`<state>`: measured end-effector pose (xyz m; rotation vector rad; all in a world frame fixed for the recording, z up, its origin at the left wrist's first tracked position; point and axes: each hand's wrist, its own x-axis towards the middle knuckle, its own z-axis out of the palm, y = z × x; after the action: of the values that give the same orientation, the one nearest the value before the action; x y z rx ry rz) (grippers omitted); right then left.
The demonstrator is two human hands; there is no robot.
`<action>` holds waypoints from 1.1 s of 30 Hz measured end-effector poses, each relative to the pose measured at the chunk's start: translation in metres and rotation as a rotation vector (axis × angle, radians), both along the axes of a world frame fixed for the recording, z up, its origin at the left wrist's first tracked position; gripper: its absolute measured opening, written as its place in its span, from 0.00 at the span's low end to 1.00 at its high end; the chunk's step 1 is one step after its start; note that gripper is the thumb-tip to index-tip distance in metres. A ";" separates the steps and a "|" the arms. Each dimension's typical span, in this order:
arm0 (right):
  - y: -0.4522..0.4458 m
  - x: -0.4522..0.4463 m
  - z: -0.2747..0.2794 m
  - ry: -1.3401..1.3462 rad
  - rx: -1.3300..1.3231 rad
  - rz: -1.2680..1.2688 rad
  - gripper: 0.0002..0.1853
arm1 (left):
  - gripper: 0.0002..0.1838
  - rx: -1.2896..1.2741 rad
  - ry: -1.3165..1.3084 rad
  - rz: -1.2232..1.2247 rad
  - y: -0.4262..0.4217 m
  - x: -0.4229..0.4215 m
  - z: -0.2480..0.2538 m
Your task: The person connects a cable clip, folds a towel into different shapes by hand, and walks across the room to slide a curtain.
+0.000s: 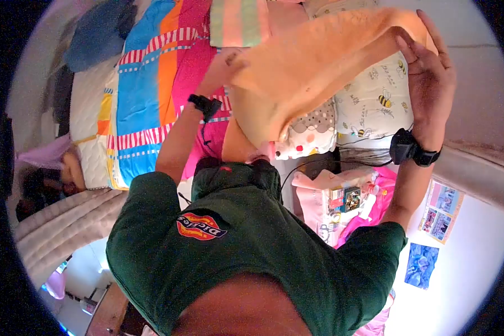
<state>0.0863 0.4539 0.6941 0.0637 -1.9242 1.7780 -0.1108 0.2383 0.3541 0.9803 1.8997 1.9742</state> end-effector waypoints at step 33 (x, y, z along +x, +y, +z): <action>0.006 0.072 -0.067 0.001 0.178 -0.479 0.13 | 0.18 -0.239 -0.086 -0.299 -0.076 0.061 0.035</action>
<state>0.1585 0.4602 0.6273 -0.3093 -1.8938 1.2911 -0.0499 0.1622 0.3890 1.0231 1.7726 1.5576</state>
